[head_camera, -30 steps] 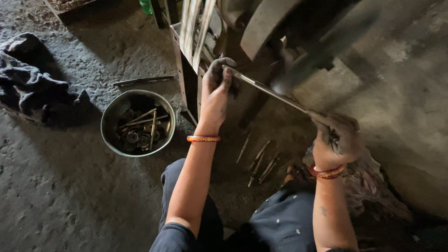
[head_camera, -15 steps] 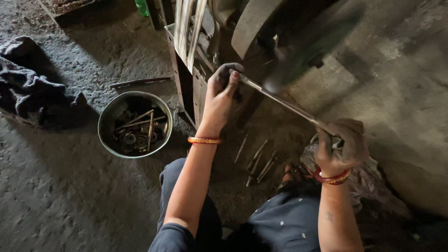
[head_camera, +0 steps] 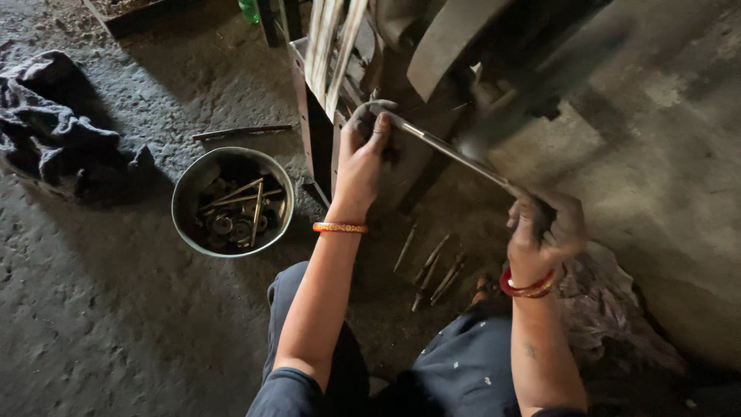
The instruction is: The person sits on the floor and uses a bench grinder to smooth and shape threaded metal rods. They hold each rod with both hands, rotate it against the spinning wheel, and place finished rods into a nearby metal bowl.
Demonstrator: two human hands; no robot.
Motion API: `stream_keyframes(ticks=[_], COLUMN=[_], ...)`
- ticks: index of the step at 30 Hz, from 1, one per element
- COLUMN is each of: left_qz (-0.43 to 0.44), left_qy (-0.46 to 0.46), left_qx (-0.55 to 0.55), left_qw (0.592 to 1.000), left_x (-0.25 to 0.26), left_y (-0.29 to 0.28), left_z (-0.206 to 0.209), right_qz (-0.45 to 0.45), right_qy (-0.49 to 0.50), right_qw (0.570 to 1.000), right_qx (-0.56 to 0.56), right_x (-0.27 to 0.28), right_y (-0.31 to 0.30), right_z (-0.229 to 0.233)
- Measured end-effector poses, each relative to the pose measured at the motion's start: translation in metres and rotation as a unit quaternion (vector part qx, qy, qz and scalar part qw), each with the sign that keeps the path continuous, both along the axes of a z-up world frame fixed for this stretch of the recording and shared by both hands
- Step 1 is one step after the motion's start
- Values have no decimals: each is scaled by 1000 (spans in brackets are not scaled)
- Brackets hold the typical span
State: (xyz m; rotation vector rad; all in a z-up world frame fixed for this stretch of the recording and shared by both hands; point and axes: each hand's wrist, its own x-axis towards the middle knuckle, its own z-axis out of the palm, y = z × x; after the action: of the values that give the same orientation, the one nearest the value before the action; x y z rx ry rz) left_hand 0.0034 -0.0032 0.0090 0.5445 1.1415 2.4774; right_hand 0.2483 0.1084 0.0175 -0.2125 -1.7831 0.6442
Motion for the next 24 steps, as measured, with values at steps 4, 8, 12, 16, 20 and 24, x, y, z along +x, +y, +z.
stream_keyframes(ticks=[4, 8, 12, 16, 20, 24], left_qz=[-43, -51, -42, -20, -11, -53], left_qy=[3, 1, -50, -65, -141, -89], left_qx=[63, 83, 52, 30, 34, 66], left_qw=[997, 995, 997, 997, 989, 992], left_x=[-13, -21, -23, -20, -6, 4], left_y=[-6, -6, -3, 0, 12, 17], left_z=[-5, -8, -9, -6, -1, -2], right_qz=[54, 89, 57, 40, 7, -68], right_qy=[37, 35, -27, -31, -53, -82], right_qw=[996, 988, 997, 999, 998, 991], right_qx=[-65, -120, -43, 9, 31, 85], right_x=[-22, -33, -31, -26, -9, 11], right_y=[-5, -10, -15, -19, -15, -1], right_z=[0, 8, 21, 27, 23, 17])
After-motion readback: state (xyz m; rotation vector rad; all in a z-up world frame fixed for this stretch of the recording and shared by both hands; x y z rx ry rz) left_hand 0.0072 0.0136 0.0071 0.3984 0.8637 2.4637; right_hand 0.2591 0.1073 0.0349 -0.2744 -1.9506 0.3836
